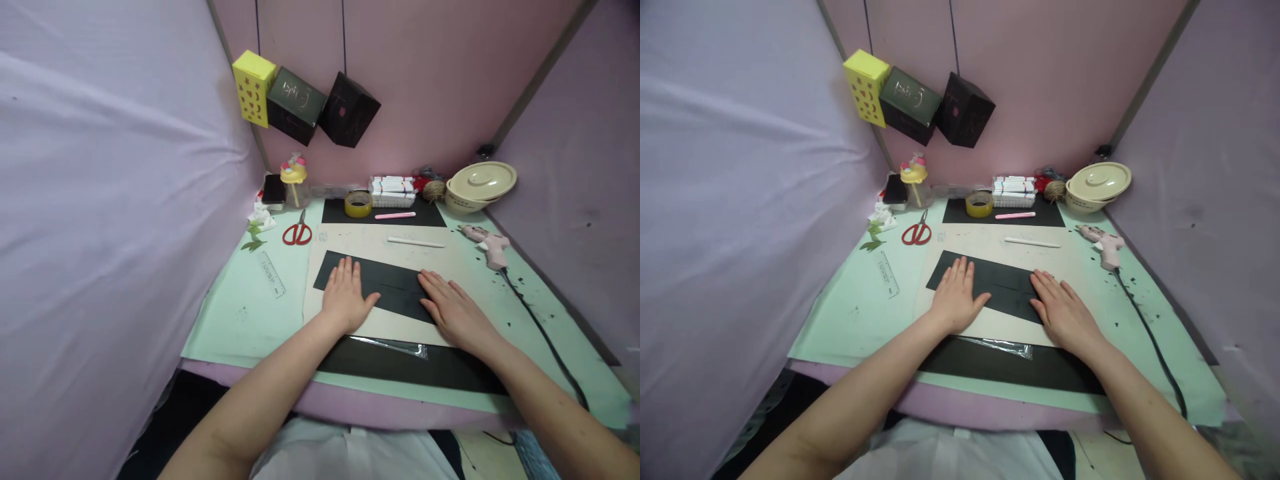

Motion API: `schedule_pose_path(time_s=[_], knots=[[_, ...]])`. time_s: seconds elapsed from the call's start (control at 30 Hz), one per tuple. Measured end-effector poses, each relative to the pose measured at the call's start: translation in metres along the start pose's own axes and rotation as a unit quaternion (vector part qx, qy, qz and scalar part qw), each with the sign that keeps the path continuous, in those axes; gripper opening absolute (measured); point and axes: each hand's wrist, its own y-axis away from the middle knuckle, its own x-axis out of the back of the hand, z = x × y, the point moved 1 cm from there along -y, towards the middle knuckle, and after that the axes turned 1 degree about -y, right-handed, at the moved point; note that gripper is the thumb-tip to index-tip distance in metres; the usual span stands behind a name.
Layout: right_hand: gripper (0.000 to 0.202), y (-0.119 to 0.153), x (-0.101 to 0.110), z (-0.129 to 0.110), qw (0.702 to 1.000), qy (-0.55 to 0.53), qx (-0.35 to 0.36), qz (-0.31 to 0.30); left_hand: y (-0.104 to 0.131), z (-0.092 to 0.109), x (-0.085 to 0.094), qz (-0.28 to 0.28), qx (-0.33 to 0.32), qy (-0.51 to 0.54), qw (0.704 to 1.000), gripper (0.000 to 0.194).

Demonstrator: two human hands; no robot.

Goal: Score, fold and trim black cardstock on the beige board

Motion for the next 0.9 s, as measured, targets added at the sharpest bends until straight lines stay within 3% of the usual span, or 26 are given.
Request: schedule_pose_path(time_s=[0.2, 0.33, 0.4, 0.5, 0.6, 0.67, 0.77, 0.9], knots=[[0.053, -0.002, 0.003, -0.002, 1.0, -0.007, -0.005, -0.008, 0.007, -0.05, 0.006, 0.007, 0.062, -0.03, 0.998, 0.085], [0.052, -0.003, 0.006, -0.004, 1.0, -0.013, -0.009, -0.01, 0.007, -0.055, 0.016, 0.005, 0.074, -0.052, 0.996, 0.078], [0.052, -0.003, 0.008, -0.005, 1.0, -0.017, -0.01, -0.009, 0.007, -0.036, 0.022, 0.04, 0.078, -0.07, 0.994, 0.072], [0.051, -0.003, 0.007, -0.006, 0.999, -0.029, -0.016, -0.004, 0.013, 0.019, 0.022, 0.101, 0.004, -0.067, 0.993, 0.069], [0.05, -0.005, 0.005, -0.003, 0.998, -0.062, -0.019, -0.001, 0.026, 0.079, 0.006, 0.038, -0.147, -0.001, 0.988, 0.081], [0.05, -0.006, 0.006, 0.001, 0.993, -0.112, -0.021, -0.002, 0.034, 0.102, -0.008, -0.008, -0.159, 0.02, 0.987, 0.097], [0.048, -0.001, 0.018, 0.005, 0.973, -0.222, -0.042, 0.044, 0.04, 0.111, -0.019, -0.015, -0.152, 0.031, 0.988, 0.109], [0.038, 0.026, 0.041, 0.002, 0.957, -0.253, -0.024, 0.137, 0.04, 0.104, -0.017, -0.014, -0.171, 0.051, 0.984, 0.099]])
